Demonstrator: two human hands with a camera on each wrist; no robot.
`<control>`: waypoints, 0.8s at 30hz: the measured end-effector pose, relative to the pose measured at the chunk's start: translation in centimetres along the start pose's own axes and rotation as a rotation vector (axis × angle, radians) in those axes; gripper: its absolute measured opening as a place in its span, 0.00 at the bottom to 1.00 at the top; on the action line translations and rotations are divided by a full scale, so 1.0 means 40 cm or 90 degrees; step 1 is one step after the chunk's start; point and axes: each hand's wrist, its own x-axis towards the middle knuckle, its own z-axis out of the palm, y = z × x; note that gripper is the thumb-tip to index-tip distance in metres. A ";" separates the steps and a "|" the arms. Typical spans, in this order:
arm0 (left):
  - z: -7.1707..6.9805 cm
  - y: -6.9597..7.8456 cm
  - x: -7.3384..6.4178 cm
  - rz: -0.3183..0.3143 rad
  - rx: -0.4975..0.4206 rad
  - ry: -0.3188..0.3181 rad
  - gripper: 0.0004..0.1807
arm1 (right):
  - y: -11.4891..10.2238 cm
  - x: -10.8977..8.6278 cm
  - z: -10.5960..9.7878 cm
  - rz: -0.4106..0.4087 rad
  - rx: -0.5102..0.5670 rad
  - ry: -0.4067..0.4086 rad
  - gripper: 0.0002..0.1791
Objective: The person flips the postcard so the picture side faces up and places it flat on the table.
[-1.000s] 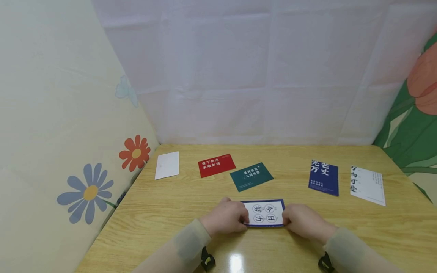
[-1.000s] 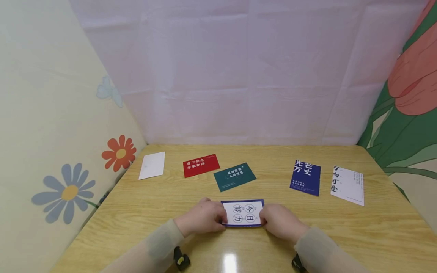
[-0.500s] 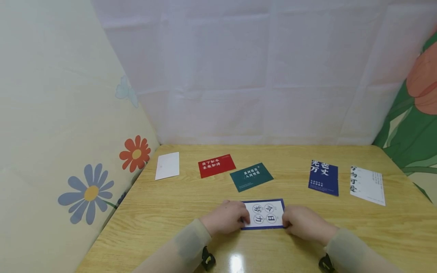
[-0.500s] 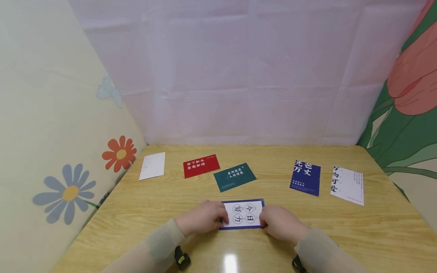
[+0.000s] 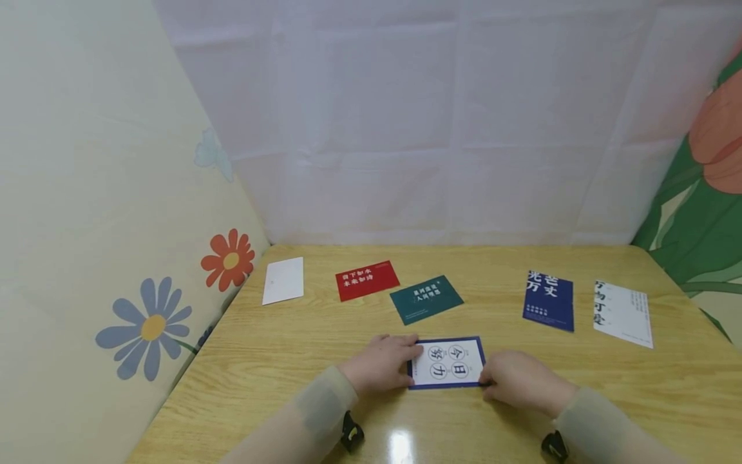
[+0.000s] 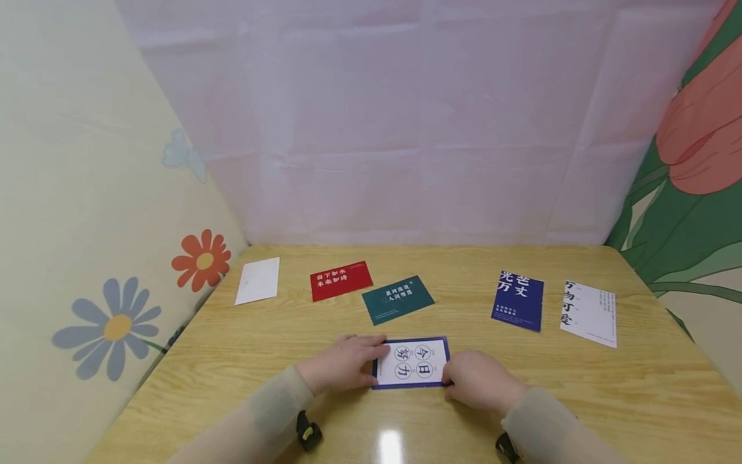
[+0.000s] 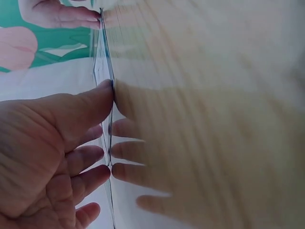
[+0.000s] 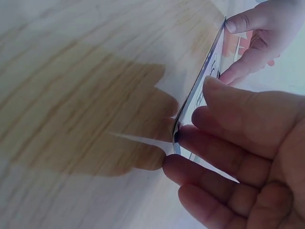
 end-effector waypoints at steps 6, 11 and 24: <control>0.002 -0.008 0.005 0.001 0.009 -0.003 0.34 | -0.002 -0.001 0.000 -0.003 -0.009 -0.001 0.03; 0.004 -0.013 0.007 0.006 0.007 0.003 0.33 | -0.005 -0.003 -0.003 0.003 -0.014 -0.003 0.05; 0.001 -0.007 -0.005 0.006 0.020 -0.001 0.34 | -0.008 -0.007 -0.004 -0.005 -0.043 0.021 0.05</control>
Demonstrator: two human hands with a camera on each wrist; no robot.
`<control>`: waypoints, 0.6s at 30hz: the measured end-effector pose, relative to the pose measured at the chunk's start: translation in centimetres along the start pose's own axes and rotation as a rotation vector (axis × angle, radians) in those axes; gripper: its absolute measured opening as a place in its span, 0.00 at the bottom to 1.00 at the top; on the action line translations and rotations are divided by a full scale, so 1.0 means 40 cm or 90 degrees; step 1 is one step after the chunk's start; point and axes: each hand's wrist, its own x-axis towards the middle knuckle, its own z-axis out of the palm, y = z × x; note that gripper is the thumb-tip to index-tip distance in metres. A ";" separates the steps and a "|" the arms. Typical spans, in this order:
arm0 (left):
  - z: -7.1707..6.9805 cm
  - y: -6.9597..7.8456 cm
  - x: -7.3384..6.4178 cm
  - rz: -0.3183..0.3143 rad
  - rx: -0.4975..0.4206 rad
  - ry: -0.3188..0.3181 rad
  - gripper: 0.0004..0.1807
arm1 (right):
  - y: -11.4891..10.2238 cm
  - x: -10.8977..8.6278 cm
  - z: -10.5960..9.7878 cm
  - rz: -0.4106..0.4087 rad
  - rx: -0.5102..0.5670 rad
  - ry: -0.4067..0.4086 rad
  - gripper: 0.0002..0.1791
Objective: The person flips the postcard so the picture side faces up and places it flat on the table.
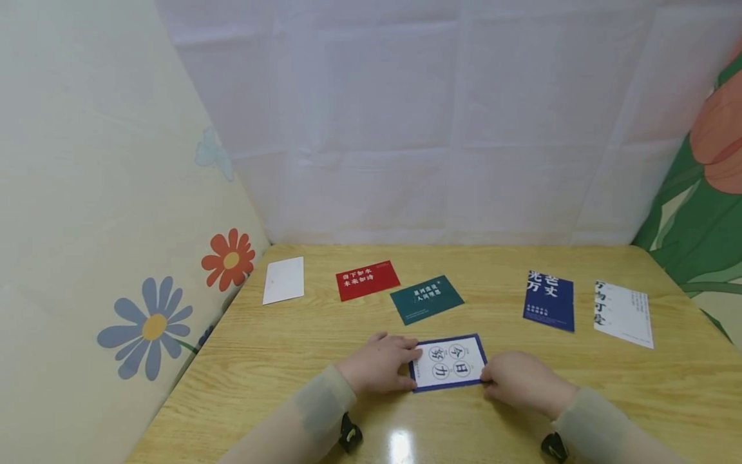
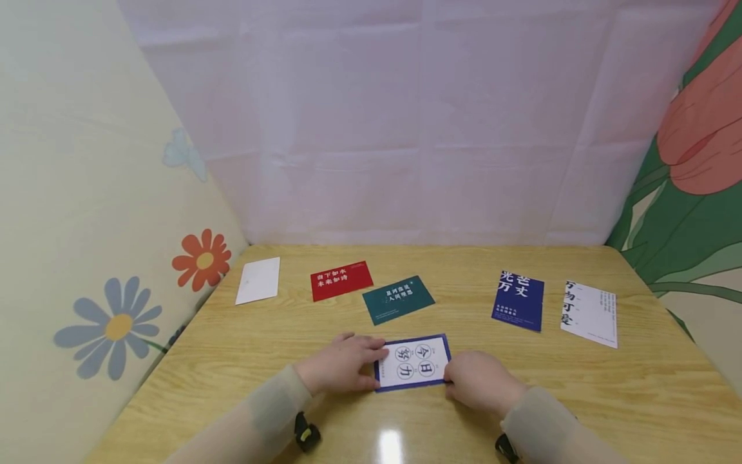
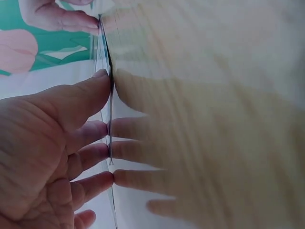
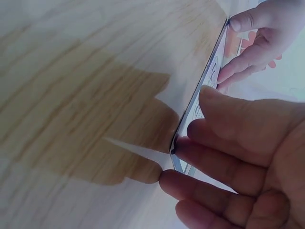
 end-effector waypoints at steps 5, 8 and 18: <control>0.001 0.005 -0.010 0.005 0.010 -0.007 0.32 | 0.004 0.002 -0.001 0.021 0.024 0.005 0.04; 0.001 0.009 -0.015 0.017 0.014 -0.009 0.31 | 0.009 0.003 -0.003 0.027 0.031 0.007 0.04; 0.005 0.026 -0.031 0.045 0.022 -0.021 0.28 | 0.033 0.022 -0.014 0.037 0.022 0.006 0.04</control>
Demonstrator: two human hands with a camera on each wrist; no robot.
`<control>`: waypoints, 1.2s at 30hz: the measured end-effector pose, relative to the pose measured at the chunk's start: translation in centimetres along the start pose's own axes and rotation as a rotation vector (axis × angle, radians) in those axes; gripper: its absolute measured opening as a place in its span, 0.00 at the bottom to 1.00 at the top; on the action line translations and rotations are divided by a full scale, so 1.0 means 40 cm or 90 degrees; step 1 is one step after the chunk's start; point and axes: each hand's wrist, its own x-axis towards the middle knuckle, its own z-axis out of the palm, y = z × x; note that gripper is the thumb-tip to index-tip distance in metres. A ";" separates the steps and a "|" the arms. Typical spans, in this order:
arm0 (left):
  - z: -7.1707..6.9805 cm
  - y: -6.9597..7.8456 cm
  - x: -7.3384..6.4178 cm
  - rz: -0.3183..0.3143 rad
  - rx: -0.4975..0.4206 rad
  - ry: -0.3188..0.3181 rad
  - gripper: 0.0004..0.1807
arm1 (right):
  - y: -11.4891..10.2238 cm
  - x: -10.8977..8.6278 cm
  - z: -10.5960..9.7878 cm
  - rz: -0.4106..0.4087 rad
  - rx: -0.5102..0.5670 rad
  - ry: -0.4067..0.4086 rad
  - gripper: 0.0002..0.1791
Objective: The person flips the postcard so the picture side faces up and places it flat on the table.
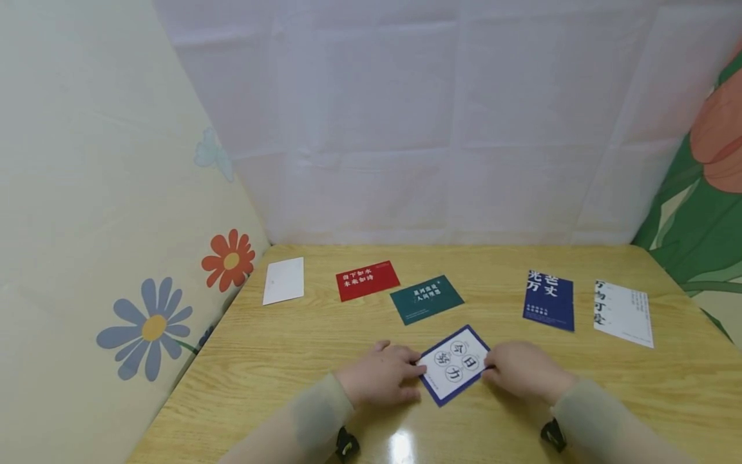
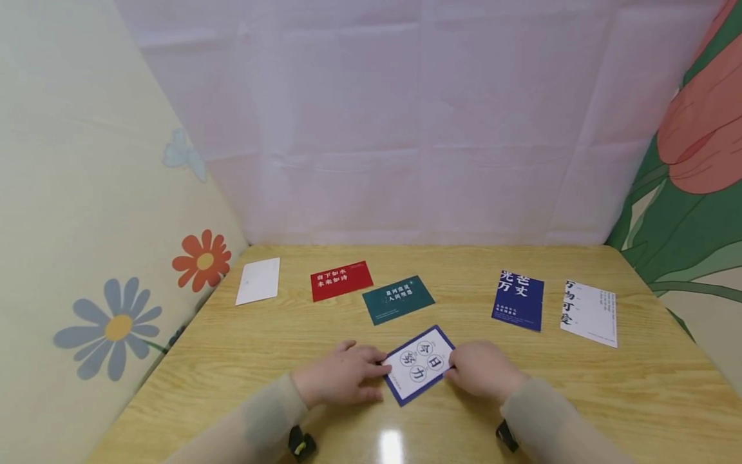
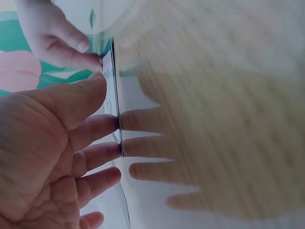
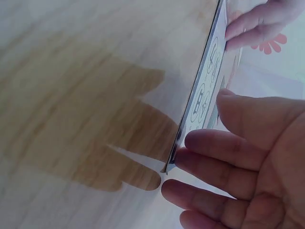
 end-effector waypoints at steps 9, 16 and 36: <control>0.001 0.027 -0.009 0.058 0.011 -0.015 0.27 | 0.019 0.018 -0.002 -0.013 -0.013 0.009 0.10; 0.001 0.041 -0.015 0.083 -0.028 -0.034 0.27 | 0.028 0.029 -0.010 -0.016 -0.025 0.010 0.09; 0.009 0.080 0.021 0.137 -0.034 -0.068 0.30 | 0.033 0.045 -0.016 -0.011 -0.042 0.014 0.06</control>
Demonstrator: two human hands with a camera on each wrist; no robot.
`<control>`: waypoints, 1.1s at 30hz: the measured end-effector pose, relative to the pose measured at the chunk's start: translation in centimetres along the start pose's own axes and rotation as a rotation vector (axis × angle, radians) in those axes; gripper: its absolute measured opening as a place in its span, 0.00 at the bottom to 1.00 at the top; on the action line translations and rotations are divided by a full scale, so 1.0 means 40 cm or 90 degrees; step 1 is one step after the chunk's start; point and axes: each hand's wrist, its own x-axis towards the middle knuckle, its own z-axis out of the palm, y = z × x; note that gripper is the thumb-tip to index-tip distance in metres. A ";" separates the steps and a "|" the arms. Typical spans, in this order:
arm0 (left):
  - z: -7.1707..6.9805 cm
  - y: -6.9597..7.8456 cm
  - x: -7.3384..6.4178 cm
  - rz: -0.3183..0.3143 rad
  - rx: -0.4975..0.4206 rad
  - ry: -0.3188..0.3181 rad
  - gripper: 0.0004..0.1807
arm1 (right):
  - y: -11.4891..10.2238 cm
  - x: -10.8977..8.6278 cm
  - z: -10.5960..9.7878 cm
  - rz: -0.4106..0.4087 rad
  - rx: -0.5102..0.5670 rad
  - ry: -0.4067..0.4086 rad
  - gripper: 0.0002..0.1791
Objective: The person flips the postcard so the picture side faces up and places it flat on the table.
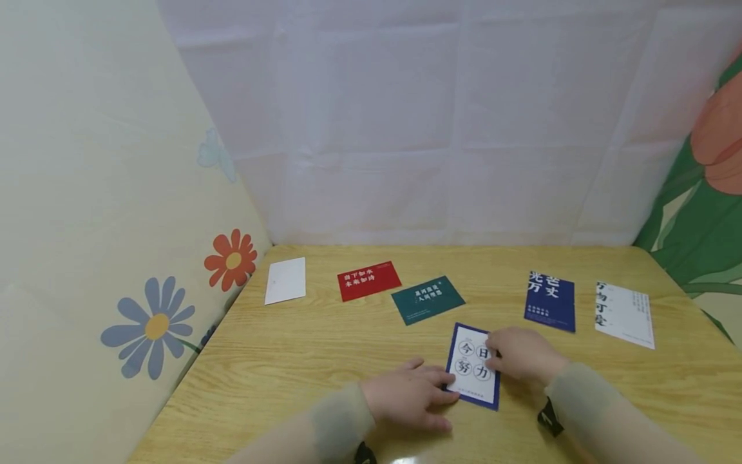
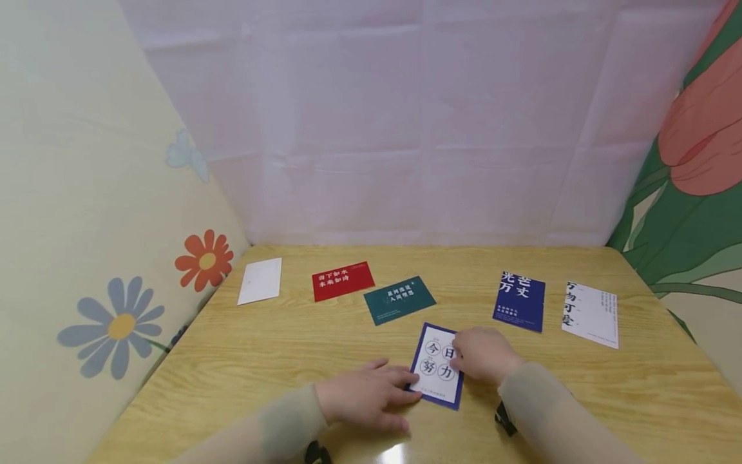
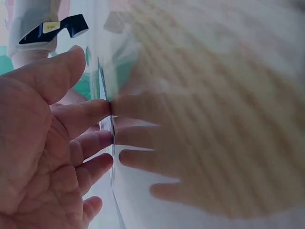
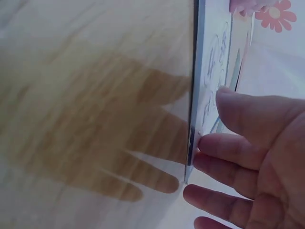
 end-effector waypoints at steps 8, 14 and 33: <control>-0.002 0.014 0.028 0.002 0.009 -0.007 0.31 | 0.006 -0.012 0.021 -0.026 -0.055 0.016 0.23; -0.006 0.018 0.040 -0.007 0.010 -0.020 0.32 | -0.025 -0.043 0.044 -0.091 -0.094 0.041 0.17; -0.019 0.021 0.073 -0.029 0.043 0.012 0.33 | -0.102 -0.125 0.068 -0.031 -0.106 -0.025 0.16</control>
